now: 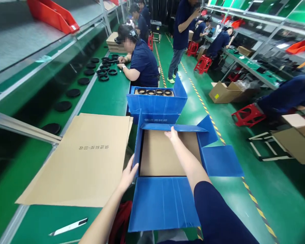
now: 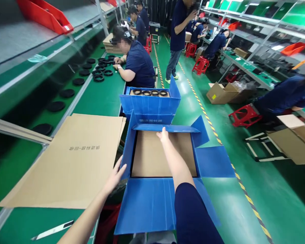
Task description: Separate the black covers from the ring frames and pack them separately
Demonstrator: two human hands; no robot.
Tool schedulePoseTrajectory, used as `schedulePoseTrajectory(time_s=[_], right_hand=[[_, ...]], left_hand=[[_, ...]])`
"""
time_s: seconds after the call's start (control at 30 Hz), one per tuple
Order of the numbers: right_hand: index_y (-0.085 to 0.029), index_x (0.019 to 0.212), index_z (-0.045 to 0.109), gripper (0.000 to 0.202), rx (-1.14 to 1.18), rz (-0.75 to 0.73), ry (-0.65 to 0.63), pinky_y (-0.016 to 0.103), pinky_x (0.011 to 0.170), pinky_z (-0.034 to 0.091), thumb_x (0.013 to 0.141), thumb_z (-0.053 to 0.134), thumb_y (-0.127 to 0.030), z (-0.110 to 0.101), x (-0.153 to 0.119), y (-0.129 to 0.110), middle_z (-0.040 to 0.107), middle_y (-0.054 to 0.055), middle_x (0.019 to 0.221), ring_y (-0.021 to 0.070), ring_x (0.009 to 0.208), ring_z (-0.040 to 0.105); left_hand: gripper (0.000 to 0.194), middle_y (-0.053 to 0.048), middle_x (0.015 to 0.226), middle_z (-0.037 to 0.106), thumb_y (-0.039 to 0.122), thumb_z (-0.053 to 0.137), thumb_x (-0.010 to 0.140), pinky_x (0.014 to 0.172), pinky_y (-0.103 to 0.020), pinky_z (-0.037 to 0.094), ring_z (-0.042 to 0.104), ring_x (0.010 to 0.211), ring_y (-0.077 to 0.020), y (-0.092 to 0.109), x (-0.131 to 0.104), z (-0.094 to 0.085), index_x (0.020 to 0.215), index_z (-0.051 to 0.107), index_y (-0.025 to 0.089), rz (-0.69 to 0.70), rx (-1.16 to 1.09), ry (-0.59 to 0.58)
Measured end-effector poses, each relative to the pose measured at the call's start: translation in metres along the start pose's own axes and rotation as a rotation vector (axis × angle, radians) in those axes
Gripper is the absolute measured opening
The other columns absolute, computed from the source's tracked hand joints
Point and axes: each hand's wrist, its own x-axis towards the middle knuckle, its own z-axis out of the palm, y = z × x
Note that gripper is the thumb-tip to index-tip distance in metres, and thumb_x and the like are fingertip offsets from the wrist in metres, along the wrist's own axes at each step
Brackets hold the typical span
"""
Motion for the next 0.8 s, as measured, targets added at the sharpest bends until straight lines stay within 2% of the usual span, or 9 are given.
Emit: schedulePoseTrajectory(time_s=[0.1, 0.23, 0.37, 0.53, 0.67, 0.73, 0.8], right_hand=[[-0.006, 0.126, 0.049, 0.038, 0.231, 0.031, 0.033, 0.030, 0.075, 0.065, 0.110, 0.021, -0.027, 0.000, 0.046, -0.028, 0.068, 0.015, 0.096, 0.0161, 0.083, 0.075], [-0.004, 0.121, 0.051, 0.032, 0.436, 0.062, 0.059, 0.027, 0.071, 0.066, 0.110, 0.033, -0.028, 0.002, 0.089, -0.060, 0.068, 0.013, 0.085, 0.0169, 0.077, 0.075], [-0.003, 0.119, 0.053, 0.034, 0.508, 0.094, 0.052, 0.027, 0.067, 0.066, 0.110, 0.037, -0.031, 0.003, 0.116, -0.082, 0.067, 0.010, 0.077, 0.0167, 0.070, 0.074], [-0.003, 0.113, 0.056, 0.041, 0.472, 0.084, 0.006, 0.027, 0.062, 0.064, 0.110, 0.035, -0.038, 0.004, 0.135, -0.099, 0.065, 0.008, 0.069, 0.0156, 0.061, 0.070], [-0.004, 0.107, 0.057, 0.053, 0.338, 0.016, -0.022, 0.025, 0.059, 0.062, 0.111, 0.022, -0.044, 0.009, 0.135, -0.101, 0.065, 0.008, 0.070, 0.0130, 0.058, 0.068], [-0.007, 0.108, 0.057, 0.057, 0.224, -0.043, -0.034, 0.024, 0.061, 0.062, 0.111, 0.016, -0.046, 0.010, 0.127, -0.087, 0.068, 0.010, 0.076, 0.0124, 0.063, 0.069], [-0.011, 0.109, 0.059, 0.055, 0.072, -0.110, -0.059, 0.027, 0.069, 0.063, 0.110, 0.020, -0.050, 0.004, 0.112, -0.059, 0.071, 0.012, 0.087, 0.0146, 0.076, 0.072]], left_hand=[[0.073, -0.003, 0.166, 0.035, 0.057, 0.038, 0.099, 0.127, -0.036, 0.027, 0.030, 0.153, -0.0212, 0.012, -0.004, 0.009, 0.162, 0.025, 0.023, 0.033, 0.083, -0.004], [0.070, -0.004, 0.166, 0.033, 0.054, 0.035, 0.100, 0.127, -0.036, 0.025, 0.029, 0.153, -0.0205, 0.016, -0.009, 0.006, 0.162, 0.027, 0.021, -0.004, 0.154, 0.023], [0.069, -0.006, 0.165, 0.035, 0.053, 0.036, 0.100, 0.126, -0.038, 0.027, 0.029, 0.153, -0.0224, 0.019, -0.011, 0.004, 0.160, 0.031, 0.021, -0.007, 0.203, 0.030], [0.070, -0.007, 0.165, 0.035, 0.053, 0.038, 0.098, 0.127, -0.041, 0.024, 0.029, 0.153, -0.0240, 0.024, -0.011, 0.011, 0.160, 0.032, 0.020, -0.024, 0.204, 0.042], [0.069, -0.004, 0.164, 0.038, 0.051, 0.040, 0.098, 0.128, -0.041, 0.021, 0.027, 0.154, -0.0235, 0.034, -0.011, 0.014, 0.160, 0.032, 0.023, -0.078, 0.233, 0.076], [0.068, -0.004, 0.163, 0.039, 0.049, 0.041, 0.097, 0.129, -0.041, 0.022, 0.027, 0.154, -0.0237, 0.040, -0.011, 0.014, 0.160, 0.033, 0.023, -0.104, 0.244, 0.087], [0.069, -0.005, 0.161, 0.042, 0.047, 0.043, 0.096, 0.128, -0.042, 0.026, 0.031, 0.153, -0.0246, 0.043, -0.010, 0.013, 0.159, 0.033, 0.021, -0.131, 0.249, 0.100]])
